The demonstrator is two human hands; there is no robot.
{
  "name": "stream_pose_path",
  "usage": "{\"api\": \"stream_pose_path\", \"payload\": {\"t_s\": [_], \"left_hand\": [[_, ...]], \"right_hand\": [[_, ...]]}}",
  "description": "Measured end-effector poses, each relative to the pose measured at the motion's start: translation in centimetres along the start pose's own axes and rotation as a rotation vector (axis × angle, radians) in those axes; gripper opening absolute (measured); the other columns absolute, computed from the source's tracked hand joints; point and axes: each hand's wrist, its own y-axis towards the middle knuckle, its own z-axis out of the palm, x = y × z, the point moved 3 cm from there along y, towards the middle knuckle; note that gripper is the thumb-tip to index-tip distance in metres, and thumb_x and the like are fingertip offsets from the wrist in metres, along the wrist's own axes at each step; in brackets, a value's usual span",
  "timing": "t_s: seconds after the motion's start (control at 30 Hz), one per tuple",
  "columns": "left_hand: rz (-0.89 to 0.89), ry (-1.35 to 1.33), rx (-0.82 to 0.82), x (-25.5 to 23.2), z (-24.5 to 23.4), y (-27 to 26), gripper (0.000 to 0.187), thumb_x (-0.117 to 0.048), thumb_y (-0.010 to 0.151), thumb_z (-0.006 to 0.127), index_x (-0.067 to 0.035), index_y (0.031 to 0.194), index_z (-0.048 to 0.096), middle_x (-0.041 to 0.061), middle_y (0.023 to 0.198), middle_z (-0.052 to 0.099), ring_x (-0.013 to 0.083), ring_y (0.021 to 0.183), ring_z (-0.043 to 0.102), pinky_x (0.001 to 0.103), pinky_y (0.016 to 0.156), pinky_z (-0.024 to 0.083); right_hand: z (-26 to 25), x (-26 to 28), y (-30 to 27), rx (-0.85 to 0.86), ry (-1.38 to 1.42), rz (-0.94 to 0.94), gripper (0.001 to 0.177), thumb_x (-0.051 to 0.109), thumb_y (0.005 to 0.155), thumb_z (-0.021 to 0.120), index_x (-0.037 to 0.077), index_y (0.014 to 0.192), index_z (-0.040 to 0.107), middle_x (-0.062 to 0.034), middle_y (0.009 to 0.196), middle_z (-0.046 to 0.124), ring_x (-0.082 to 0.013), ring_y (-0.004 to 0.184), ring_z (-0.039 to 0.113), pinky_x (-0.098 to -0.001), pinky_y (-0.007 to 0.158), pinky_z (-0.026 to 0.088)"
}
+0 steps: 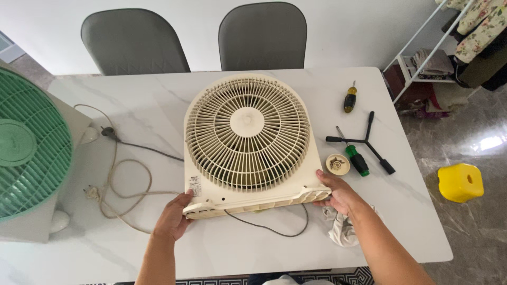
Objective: The person wipes the fan cage with a cloth, then places it onto the fan base. They use a screwdriver to tighten screws around the cage, securing it to the base. The clip ends before the fan is fully reassembled.
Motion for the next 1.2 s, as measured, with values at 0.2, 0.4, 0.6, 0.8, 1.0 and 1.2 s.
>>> {"api": "stream_pose_path", "payload": {"t_s": [0.2, 0.4, 0.6, 0.8, 1.0, 1.2], "left_hand": [[0.021, -0.013, -0.017, 0.2, -0.1, -0.1, 0.050, -0.034, 0.099, 0.059, 0.001, 0.135, 0.059, 0.012, 0.119, 0.069, 0.0216, 0.099, 0.064, 0.039, 0.086, 0.052], [0.026, -0.035, -0.042, 0.0, 0.3, -0.5, 0.052, -0.035, 0.100, 0.058, 0.005, 0.133, 0.060, 0.015, 0.118, 0.070, 0.0226, 0.100, 0.066, 0.038, 0.087, 0.054], [0.043, -0.038, -0.020, 0.1, 0.2, -0.4, 0.055, -0.035, 0.099, 0.059, 0.007, 0.134, 0.058, 0.017, 0.120, 0.070, 0.0243, 0.102, 0.065, 0.040, 0.091, 0.053], [0.030, -0.061, -0.055, 0.3, -0.1, 0.0, 0.054, -0.034, 0.099, 0.059, 0.005, 0.135, 0.057, 0.016, 0.125, 0.068, 0.0251, 0.110, 0.064, 0.041, 0.098, 0.051], [0.039, -0.104, -0.036, 1.0, -0.4, 0.7, 0.051, -0.036, 0.098, 0.061, 0.001, 0.134, 0.062, 0.012, 0.126, 0.068, 0.0239, 0.107, 0.060, 0.041, 0.094, 0.046], [0.026, -0.070, -0.115, 1.0, -0.2, 0.2, 0.050, -0.037, 0.098, 0.062, -0.002, 0.134, 0.063, 0.011, 0.128, 0.068, 0.0232, 0.111, 0.062, 0.040, 0.099, 0.048]], "right_hand": [[-0.1, -0.3, 0.6, 0.022, 0.037, -0.026, 0.062, 0.051, 0.092, 0.058, 0.012, 0.140, 0.057, -0.0139, 0.128, 0.070, -0.0304, 0.113, 0.067, -0.0537, 0.094, 0.052], [-0.2, -0.6, 0.9, -0.001, 0.050, -0.046, 0.065, 0.054, 0.090, 0.060, 0.011, 0.139, 0.058, -0.0156, 0.127, 0.070, -0.0311, 0.115, 0.066, -0.0536, 0.094, 0.050], [-0.4, -1.0, 1.2, 0.001, 0.075, -0.075, 0.068, 0.054, 0.088, 0.063, 0.008, 0.138, 0.058, -0.0160, 0.126, 0.070, -0.0314, 0.113, 0.066, -0.0535, 0.093, 0.051], [-0.7, -1.3, 1.5, 0.009, 0.076, -0.095, 0.068, 0.052, 0.086, 0.067, 0.008, 0.137, 0.059, -0.0122, 0.126, 0.071, -0.0273, 0.114, 0.066, -0.0521, 0.094, 0.051], [-0.4, -1.2, 1.3, -0.024, 0.067, -0.087, 0.073, 0.059, 0.083, 0.065, 0.010, 0.137, 0.060, -0.0130, 0.126, 0.070, -0.0283, 0.115, 0.064, -0.0508, 0.094, 0.049], [-0.1, -0.4, 0.6, -0.077, 0.005, -0.076, 0.079, 0.065, 0.080, 0.064, 0.009, 0.137, 0.060, -0.0138, 0.126, 0.070, -0.0283, 0.118, 0.064, -0.0502, 0.096, 0.049]]}}
